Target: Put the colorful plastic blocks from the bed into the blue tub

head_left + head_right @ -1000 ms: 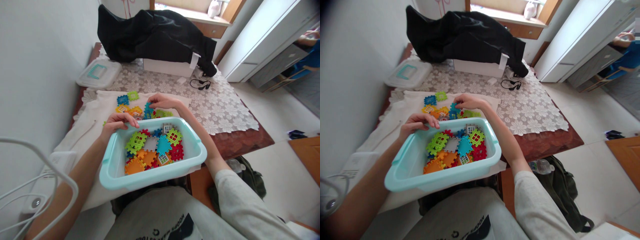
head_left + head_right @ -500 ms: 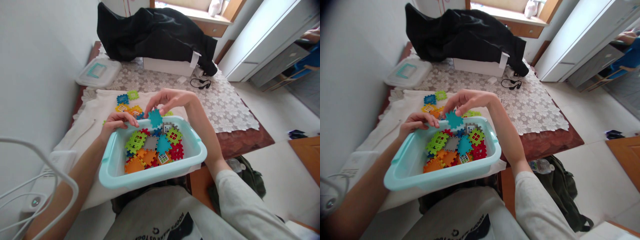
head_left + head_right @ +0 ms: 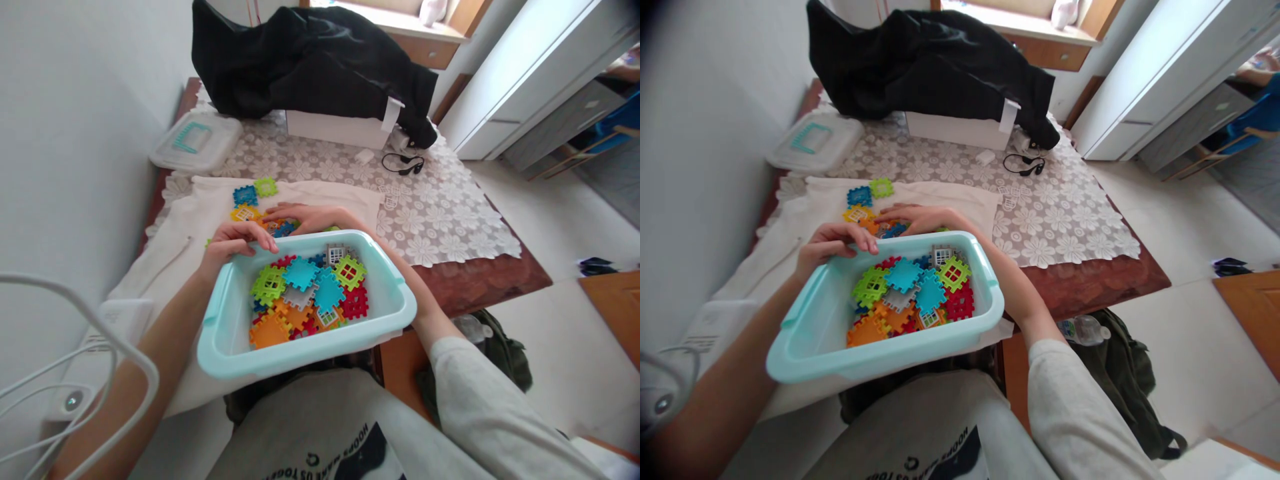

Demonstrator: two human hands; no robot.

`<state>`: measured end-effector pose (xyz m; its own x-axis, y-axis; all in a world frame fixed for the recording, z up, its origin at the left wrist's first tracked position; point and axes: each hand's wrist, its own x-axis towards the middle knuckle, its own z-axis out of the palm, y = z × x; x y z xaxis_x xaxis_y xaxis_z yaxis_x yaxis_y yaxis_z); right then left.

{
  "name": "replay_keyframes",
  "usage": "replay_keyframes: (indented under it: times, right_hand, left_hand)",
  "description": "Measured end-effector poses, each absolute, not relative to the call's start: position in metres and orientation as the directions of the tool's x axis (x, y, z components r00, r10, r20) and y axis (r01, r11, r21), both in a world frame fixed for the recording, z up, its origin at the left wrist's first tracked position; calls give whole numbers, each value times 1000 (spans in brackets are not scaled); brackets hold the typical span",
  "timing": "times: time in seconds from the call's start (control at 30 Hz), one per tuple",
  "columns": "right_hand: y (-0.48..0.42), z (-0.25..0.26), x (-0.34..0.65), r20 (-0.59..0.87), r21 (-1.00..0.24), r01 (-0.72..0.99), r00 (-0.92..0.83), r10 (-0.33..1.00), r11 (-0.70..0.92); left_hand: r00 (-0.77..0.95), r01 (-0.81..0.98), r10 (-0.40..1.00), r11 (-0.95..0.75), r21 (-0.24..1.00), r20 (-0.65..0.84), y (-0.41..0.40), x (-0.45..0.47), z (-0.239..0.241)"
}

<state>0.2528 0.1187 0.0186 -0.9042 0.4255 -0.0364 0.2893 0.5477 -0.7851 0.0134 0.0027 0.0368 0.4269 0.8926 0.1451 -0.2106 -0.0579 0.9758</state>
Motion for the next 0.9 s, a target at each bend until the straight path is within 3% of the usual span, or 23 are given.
replay_keyframes:
  times: [0.23,0.47,0.9]
  right_hand:
    - [126,19,255,-56,-904,213,-918,392,370]
    - [121,29,254,-115,-907,278,-887,447,318]
    - [145,37,295,13,-987,84,-809,588,138]
  left_hand:
    - [413,-195,898,-77,978,153,2,15,38]
    - [426,-206,891,-69,976,153,2,13,36]
    - [424,-244,894,-42,969,146,0,18,41]
